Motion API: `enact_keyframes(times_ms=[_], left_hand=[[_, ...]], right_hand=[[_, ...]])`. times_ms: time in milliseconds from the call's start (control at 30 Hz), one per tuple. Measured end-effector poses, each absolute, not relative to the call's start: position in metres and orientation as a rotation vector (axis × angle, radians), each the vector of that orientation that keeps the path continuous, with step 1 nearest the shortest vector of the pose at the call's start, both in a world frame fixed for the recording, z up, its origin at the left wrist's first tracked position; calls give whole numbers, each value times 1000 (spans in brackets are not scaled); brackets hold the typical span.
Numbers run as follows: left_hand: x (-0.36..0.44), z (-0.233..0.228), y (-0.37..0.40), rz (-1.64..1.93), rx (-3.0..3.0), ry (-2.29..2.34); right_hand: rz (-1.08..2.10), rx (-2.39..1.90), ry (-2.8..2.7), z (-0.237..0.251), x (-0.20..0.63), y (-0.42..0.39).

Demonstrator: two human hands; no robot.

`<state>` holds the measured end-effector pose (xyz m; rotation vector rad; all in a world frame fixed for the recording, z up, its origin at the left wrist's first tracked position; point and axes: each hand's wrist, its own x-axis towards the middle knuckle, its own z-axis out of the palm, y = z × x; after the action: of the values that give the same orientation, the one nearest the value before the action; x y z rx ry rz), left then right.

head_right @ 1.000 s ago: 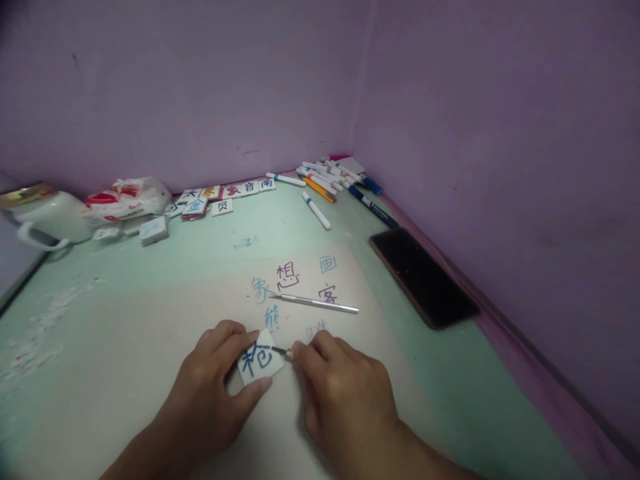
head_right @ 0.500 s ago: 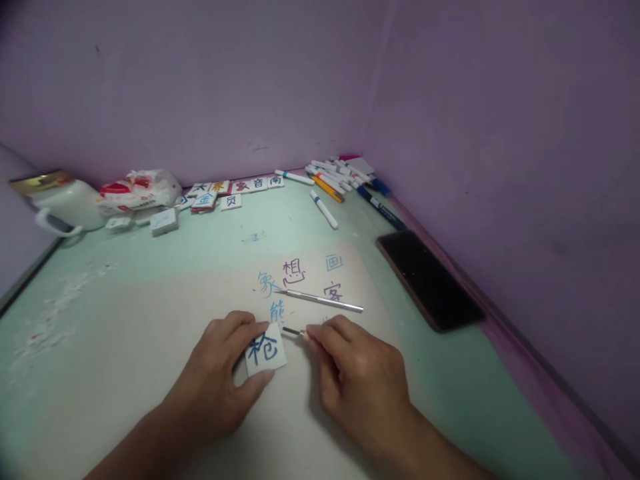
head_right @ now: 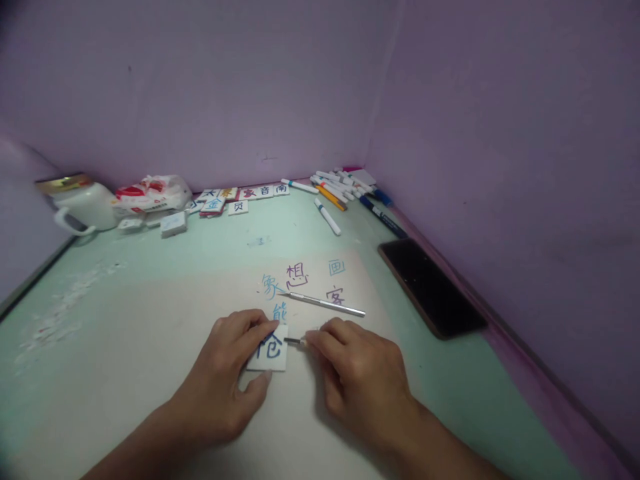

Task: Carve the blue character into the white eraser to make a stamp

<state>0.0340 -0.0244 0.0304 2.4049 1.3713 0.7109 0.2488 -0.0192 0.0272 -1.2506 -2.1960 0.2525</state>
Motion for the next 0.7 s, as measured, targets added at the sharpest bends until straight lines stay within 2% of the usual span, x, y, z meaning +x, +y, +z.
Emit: enact_keyframes(times_ms=[100,267,567,700], left_hand=[[35,31,-26,708,2413,1383],[35,29,-25,702,2427,1388],[35,29,-23,705,2448,1384],[34,29,-23,701,2460,1372]], right_hand=[[287,-1241,-2214,30,249,-19],[552,-1093,-2228,41,257,-16],[299,-1233,-2222,25,253,-14],[411,-1204,-2288,30,255,-13]])
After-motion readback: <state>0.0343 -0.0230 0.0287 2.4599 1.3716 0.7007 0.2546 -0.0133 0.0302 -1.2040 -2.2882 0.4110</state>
